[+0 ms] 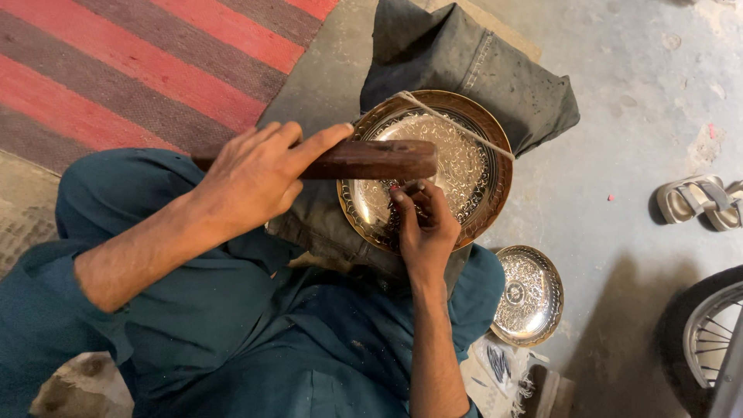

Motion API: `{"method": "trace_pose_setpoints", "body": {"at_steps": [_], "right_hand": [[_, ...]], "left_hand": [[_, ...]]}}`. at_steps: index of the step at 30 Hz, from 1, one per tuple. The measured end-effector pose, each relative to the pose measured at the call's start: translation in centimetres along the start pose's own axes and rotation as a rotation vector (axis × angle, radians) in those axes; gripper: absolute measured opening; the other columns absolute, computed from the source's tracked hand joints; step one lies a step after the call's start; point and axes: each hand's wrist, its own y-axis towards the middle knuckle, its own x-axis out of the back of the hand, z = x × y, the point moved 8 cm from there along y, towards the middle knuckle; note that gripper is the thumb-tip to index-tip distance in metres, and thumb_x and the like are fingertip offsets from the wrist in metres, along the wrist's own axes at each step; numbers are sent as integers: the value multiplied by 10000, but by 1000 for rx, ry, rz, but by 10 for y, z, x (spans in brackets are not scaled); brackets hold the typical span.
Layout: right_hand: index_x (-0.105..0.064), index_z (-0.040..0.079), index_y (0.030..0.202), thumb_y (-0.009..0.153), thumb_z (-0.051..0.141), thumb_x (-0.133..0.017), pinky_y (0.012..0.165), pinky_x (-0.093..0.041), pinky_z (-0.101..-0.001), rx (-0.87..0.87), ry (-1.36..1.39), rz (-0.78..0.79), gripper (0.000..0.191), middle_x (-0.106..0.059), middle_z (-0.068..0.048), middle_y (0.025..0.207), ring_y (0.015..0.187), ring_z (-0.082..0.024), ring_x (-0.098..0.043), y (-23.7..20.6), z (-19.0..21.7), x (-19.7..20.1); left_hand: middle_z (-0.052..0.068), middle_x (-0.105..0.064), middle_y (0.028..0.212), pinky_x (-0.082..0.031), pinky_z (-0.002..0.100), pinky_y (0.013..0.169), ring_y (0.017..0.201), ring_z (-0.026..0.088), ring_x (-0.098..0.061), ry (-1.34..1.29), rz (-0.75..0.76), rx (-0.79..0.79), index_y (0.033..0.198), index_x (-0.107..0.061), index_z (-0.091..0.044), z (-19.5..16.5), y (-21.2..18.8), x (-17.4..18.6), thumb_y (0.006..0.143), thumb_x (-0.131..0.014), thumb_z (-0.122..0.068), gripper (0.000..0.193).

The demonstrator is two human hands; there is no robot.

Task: The person sits cross-legged on the floor with a decorative brass plate resting on a cushion, and engraves ornamental patterns into it. They hold a chisel against the plate with one hand and strike it with a wooden mallet in the other, repositioning the chisel repeatedly across the plate surface.

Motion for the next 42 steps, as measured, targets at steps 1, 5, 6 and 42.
{"method": "trace_pose_setpoints", "body": {"at_steps": [1,5,6,42], "right_hand": [[-652,-16,1212,971,21,-732,735,-588,-242,1,-25,8,256,-777,-82,954,860,-96,-737,0,2,0],[-655,-13,1201,979,26,-722,761,-581,-236,42,-13,13,234,-779,-82,970,871,-97,-729,0,10,0],[-645,-15,1207,986,25,-712,787,-580,-234,62,17,7,234,-776,-81,991,895,-97,-725,0,12,1],[-653,-13,1236,995,7,-667,791,-601,-261,10,27,18,243,-777,-84,1004,908,-115,-735,1,7,0]], "left_hand": [[101,-601,918,-558,444,763,850,293,-654,-18,-3,6,1581,-384,-236,0,1,0,820,-718,1,864],[102,-581,918,-538,452,762,850,299,-630,-136,-98,-19,1575,-388,-194,-3,2,7,801,-728,-29,862],[105,-577,932,-532,459,772,865,305,-626,-178,-142,-39,1575,-391,-178,-5,2,11,790,-728,-37,866],[103,-583,1013,-471,452,839,918,273,-593,-182,-160,-80,1527,-484,-119,0,4,2,842,-667,-95,710]]}}
